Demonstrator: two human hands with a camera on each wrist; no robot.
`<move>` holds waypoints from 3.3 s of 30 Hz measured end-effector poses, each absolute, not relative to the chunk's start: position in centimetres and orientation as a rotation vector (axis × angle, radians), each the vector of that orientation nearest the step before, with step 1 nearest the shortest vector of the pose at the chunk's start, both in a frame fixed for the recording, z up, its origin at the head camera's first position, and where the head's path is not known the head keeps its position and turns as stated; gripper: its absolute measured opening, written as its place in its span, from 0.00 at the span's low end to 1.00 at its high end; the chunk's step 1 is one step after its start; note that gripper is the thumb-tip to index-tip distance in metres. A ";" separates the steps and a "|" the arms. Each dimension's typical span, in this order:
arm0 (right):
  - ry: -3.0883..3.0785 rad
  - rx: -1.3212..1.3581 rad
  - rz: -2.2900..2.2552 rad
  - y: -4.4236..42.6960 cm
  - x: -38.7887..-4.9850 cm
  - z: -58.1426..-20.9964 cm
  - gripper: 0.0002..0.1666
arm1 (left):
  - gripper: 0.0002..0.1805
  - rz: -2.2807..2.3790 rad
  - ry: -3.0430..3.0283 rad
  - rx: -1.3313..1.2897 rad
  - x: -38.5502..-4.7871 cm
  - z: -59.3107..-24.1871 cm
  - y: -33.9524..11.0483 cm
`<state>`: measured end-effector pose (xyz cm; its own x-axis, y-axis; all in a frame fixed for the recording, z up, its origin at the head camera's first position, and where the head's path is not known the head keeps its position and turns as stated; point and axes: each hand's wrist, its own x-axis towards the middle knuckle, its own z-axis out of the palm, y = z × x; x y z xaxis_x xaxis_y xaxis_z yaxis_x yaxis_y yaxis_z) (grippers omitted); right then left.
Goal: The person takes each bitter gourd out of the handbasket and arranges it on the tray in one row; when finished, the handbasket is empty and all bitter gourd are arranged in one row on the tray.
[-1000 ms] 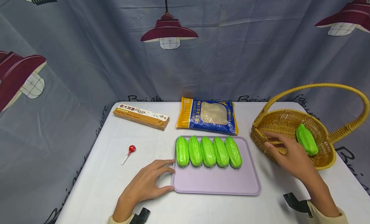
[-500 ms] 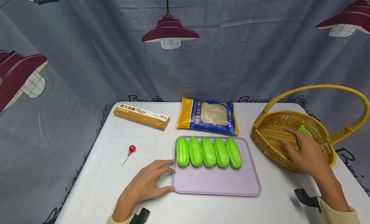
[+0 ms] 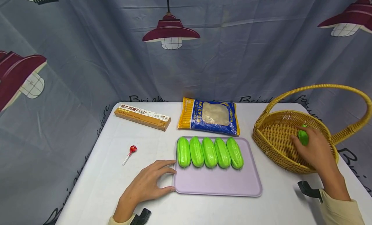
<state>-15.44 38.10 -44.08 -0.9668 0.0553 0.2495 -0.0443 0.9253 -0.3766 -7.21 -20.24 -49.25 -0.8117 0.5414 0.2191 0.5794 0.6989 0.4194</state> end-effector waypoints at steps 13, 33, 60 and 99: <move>-2.879 -0.202 0.557 39.0 -16.3 -44.5 0.38 | 0.25 -0.741 -2.835 -0.928 -7.3 -49.3 -20.2; -2.999 -0.338 0.519 40.1 -17.3 -45.1 0.51 | 0.25 -0.736 -2.817 -0.945 -7.3 -49.4 -20.3; -2.954 -0.084 0.618 36.9 -15.1 -43.0 0.44 | 0.26 -0.734 -2.819 -0.937 -7.3 -49.3 -20.1; -2.625 0.176 0.712 27.7 -10.1 -40.5 0.35 | 0.26 -0.710 -2.774 -0.952 -7.1 -49.5 -20.2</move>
<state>-10.09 27.75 -40.48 -0.9069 -0.0132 0.4212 -0.2243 0.8613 -0.4559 -7.06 -20.23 -49.46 -0.7941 0.5486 0.2614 0.6068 0.6915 0.3921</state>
